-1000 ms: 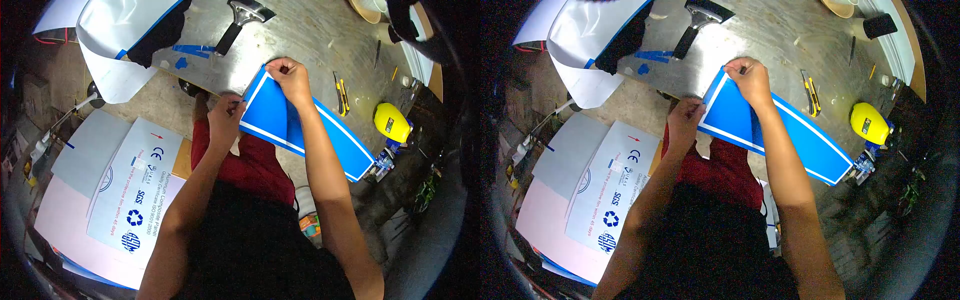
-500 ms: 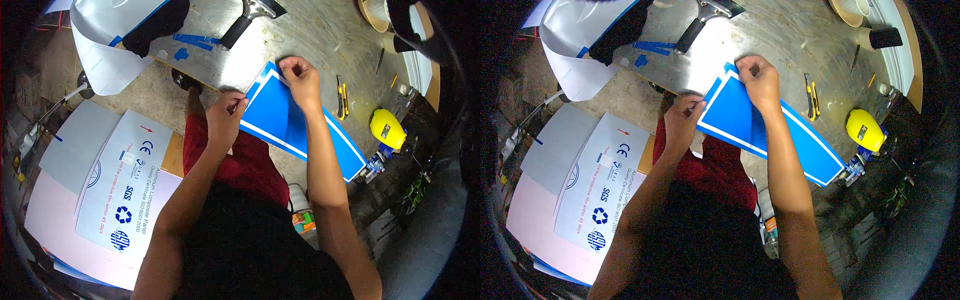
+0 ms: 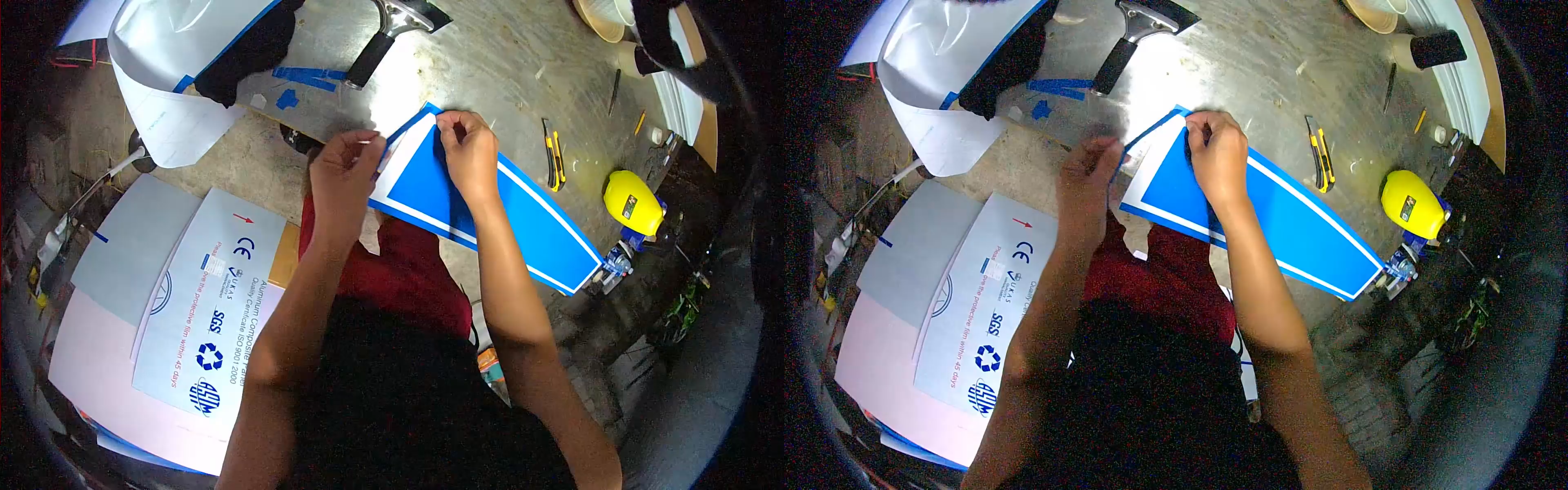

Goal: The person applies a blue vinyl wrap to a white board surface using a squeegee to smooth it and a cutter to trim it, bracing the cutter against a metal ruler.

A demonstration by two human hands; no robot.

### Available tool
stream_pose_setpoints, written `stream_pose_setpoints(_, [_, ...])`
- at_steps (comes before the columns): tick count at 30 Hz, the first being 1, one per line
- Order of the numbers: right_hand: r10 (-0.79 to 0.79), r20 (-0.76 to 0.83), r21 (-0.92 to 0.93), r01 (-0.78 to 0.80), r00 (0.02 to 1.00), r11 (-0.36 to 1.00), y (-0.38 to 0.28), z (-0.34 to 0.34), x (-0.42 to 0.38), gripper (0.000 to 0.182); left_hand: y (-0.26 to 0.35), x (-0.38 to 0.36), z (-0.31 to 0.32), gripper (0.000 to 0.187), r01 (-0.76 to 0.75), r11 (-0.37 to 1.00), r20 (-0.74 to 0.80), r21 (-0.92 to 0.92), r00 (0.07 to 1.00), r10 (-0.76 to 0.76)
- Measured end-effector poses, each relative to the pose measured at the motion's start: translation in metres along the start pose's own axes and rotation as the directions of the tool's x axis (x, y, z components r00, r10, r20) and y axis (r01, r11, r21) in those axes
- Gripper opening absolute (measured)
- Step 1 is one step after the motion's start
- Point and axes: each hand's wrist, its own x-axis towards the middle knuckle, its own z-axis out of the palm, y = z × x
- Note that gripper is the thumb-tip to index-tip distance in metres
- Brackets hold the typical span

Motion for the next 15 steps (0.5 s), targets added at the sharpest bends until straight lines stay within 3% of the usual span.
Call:
stream_pose_setpoints(2, [0.018, 0.006, 0.007, -0.018, 1.0, 1.0, -0.002, -0.001, 0.002, 0.013, 0.0, 0.005, -0.004, 0.02, 0.007, 0.994, 0.007, -0.108, 1.0, -0.007])
stream_pose_setpoints(6, [0.087, 0.045, 0.045, -0.089, 0.995, 0.995, 0.0, 0.001, 0.002, 0.016, 0.015, -0.002, -0.006, 0.023, 0.01, 0.994, 0.028, -0.112, 1.0, -0.007])
stream_pose_setpoints(8, [0.304, 0.37, 0.342, -0.433, 0.878, 0.834, -0.005, 0.0, -0.002, 0.027, 0.012, -0.005, -0.009, 0.022, -0.121, 0.99, 0.122, 0.074, 0.986, 0.111])
stream_pose_setpoints(9, [0.305, 0.37, 0.341, -0.433, 0.878, 0.834, -0.016, -0.004, -0.003, 0.027, 0.013, -0.009, -0.008, 0.022, -0.12, 0.99, 0.122, 0.074, 0.986, 0.111])
stream_pose_setpoints(11, [0.469, 0.652, 0.388, -0.793, 0.596, 0.469, -0.04, -0.013, -0.004, 0.034, 0.015, -0.017, -0.005, 0.024, -0.162, 0.986, 0.159, 0.028, 0.975, 0.155])
stream_pose_setpoints(12, [0.396, 0.725, 0.44, -0.822, 0.563, 0.362, -0.035, -0.013, -0.004, 0.036, 0.014, -0.018, -0.005, 0.025, -0.172, 0.984, 0.142, 0.04, 0.976, 0.165])
stream_pose_setpoints(13, [0.395, 0.726, 0.44, -0.822, 0.563, 0.363, -0.031, -0.011, -0.005, 0.036, 0.014, -0.021, -0.006, 0.025, -0.172, 0.984, 0.141, 0.04, 0.976, 0.165])
stream_pose_setpoints(15, [0.403, 0.632, 0.608, -0.746, 0.661, 0.271, -0.027, -0.006, -0.007, 0.032, 0.017, -0.025, -0.01, 0.026, -0.136, 0.966, 0.15, 0.218, 0.983, 0.105])
